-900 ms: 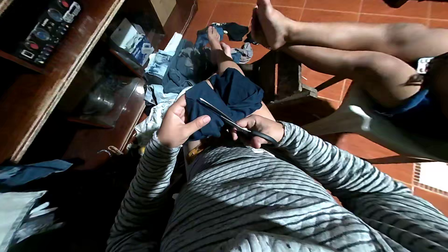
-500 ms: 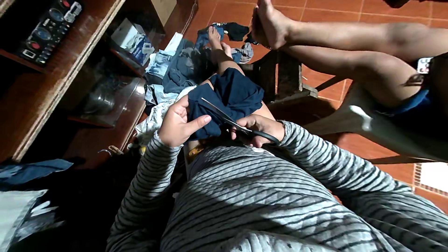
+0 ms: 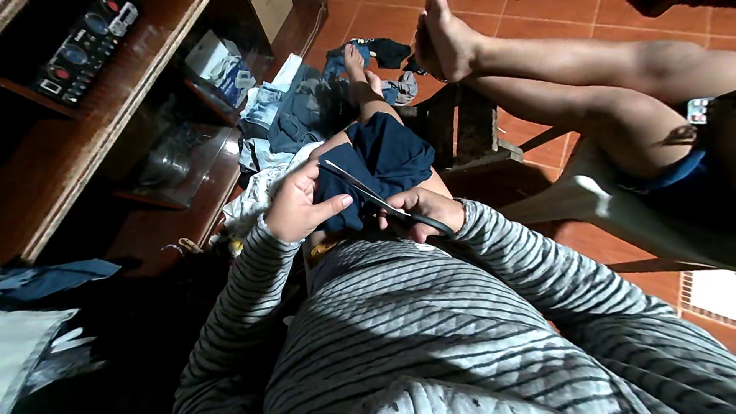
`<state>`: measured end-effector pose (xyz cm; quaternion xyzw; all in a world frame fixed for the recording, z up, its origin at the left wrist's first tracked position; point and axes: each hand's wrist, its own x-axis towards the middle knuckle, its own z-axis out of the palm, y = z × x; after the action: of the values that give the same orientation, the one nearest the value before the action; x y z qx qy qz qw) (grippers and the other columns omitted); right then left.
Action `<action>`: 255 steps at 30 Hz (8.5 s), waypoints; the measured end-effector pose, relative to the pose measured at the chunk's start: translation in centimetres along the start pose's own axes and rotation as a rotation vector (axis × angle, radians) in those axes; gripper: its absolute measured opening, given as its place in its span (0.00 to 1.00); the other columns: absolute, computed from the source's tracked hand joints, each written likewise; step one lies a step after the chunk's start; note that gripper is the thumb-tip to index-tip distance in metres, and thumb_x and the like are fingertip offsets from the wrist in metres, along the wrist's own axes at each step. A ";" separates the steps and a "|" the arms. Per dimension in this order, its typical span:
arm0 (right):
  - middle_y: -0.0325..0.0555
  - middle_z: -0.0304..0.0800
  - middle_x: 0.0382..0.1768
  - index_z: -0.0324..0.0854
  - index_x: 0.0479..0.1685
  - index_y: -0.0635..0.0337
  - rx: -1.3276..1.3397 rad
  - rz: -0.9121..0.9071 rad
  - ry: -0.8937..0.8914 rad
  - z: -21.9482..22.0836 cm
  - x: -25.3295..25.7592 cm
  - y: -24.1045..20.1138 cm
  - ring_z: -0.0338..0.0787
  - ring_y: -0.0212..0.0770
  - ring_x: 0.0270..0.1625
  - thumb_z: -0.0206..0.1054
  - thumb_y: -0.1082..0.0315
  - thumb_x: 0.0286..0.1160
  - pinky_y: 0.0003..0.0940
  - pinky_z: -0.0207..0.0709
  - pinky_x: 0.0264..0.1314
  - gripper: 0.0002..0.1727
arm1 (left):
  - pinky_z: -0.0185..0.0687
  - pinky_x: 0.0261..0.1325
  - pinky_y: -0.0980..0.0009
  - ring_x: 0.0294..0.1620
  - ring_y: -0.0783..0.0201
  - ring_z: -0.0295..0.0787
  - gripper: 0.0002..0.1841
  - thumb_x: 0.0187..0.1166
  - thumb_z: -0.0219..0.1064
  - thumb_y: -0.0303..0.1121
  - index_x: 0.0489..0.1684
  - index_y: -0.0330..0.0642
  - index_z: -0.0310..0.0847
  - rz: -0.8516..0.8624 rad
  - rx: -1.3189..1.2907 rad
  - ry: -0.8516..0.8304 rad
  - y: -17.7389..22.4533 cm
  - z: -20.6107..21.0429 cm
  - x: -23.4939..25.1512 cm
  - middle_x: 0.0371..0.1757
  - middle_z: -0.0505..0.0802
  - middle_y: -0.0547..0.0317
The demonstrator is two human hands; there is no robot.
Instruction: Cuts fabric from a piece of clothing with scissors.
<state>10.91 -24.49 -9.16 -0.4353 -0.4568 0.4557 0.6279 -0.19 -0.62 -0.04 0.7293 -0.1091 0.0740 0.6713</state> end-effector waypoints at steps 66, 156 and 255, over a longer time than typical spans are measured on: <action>0.30 0.86 0.36 0.79 0.62 0.58 -0.176 0.020 0.163 0.9 -2.0 2.5 0.83 0.21 0.37 0.73 0.27 0.60 0.20 0.80 0.40 0.44 | 0.89 0.63 0.64 0.52 0.68 0.93 0.12 0.90 0.46 0.26 0.58 0.43 0.76 -0.090 -0.115 0.199 -0.8 -1.8 0.9 0.48 0.95 0.64; 0.24 0.85 0.37 0.82 0.54 0.58 -0.138 -0.099 0.213 2.4 1.5 3.7 0.78 0.14 0.35 0.78 0.32 0.58 0.14 0.73 0.36 0.39 | 0.88 0.61 0.67 0.51 0.70 0.91 0.09 0.88 0.52 0.25 0.58 0.43 0.76 -0.102 -0.125 0.319 2.0 -0.5 2.0 0.47 0.92 0.65; 0.24 0.89 0.38 0.87 0.45 0.59 -0.271 0.202 -0.369 4.9 16.2 1.6 0.82 0.14 0.36 0.82 0.39 0.57 0.15 0.77 0.38 0.32 | 0.92 0.46 0.73 0.34 0.68 0.95 0.57 0.57 0.82 0.20 0.92 0.40 0.45 -0.340 -0.168 0.705 -0.1 -8.1 -12.9 0.35 0.96 0.55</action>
<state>8.57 -7.84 -6.80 -0.4684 -0.5749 0.5223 0.4211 -12.33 8.20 -2.75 0.6093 0.2446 0.1985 0.7277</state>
